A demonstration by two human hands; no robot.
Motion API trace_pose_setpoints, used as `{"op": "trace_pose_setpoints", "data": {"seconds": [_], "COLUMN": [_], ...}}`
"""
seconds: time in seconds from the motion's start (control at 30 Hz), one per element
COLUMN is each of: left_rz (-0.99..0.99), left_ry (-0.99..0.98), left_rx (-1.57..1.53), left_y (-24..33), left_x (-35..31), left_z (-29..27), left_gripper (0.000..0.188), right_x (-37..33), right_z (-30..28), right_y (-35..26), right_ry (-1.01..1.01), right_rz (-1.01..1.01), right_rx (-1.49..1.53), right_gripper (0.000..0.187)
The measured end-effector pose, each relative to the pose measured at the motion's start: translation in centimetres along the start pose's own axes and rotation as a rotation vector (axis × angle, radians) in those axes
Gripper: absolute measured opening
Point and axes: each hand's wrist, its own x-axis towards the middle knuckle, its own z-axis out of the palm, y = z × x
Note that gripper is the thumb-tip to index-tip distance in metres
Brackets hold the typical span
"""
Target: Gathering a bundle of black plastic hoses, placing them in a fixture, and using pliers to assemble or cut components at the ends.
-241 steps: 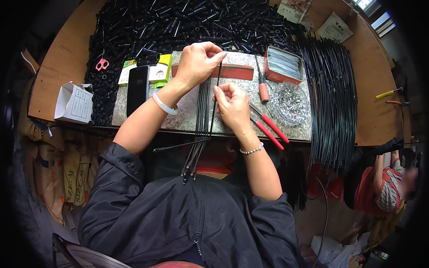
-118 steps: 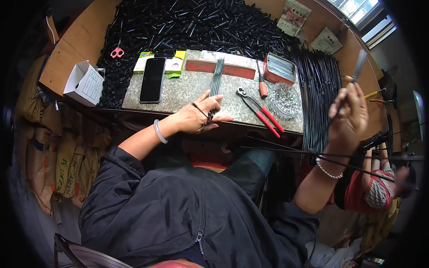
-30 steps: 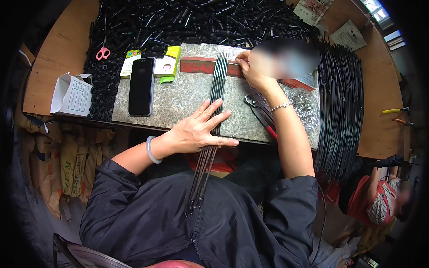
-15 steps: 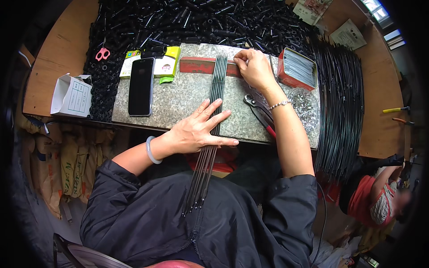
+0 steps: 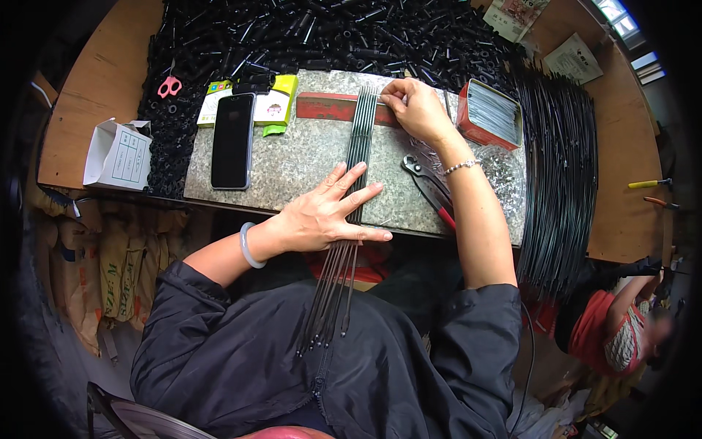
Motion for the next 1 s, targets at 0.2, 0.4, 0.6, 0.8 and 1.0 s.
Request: {"op": "trace_pose_setpoints", "data": {"seconds": [0.2,0.4,0.6,0.8,1.0], "left_rz": [0.023,0.012,0.011,0.007,0.004], "left_ry": [-0.051,-0.032,-0.026,-0.006,0.009], "left_rx": [0.076,0.023,0.003,-0.022,-0.042], "left_y": [-0.1,-0.2,-0.2,-0.2,-0.3], "left_x": [0.1,0.1,0.1,0.2,0.3], "left_z": [-0.2,-0.2,-0.4,-0.3,-0.2], "left_gripper": [0.059,0.053,0.063,0.065,0.063], "right_x": [0.5,0.6,0.6,0.7,1.1], "right_z": [0.0,-0.1,-0.3,-0.2,0.9], "right_y": [0.3,-0.2,0.0,-0.1,-0.1], "right_ry": [-0.048,-0.065,-0.108,-0.1,-0.087], "right_rz": [-0.011,-0.047,-0.111,-0.152,-0.151], "right_rx": [0.069,0.119,0.097,0.079,0.12], "right_gripper": [0.012,0.009,0.012,0.013,0.017]}}
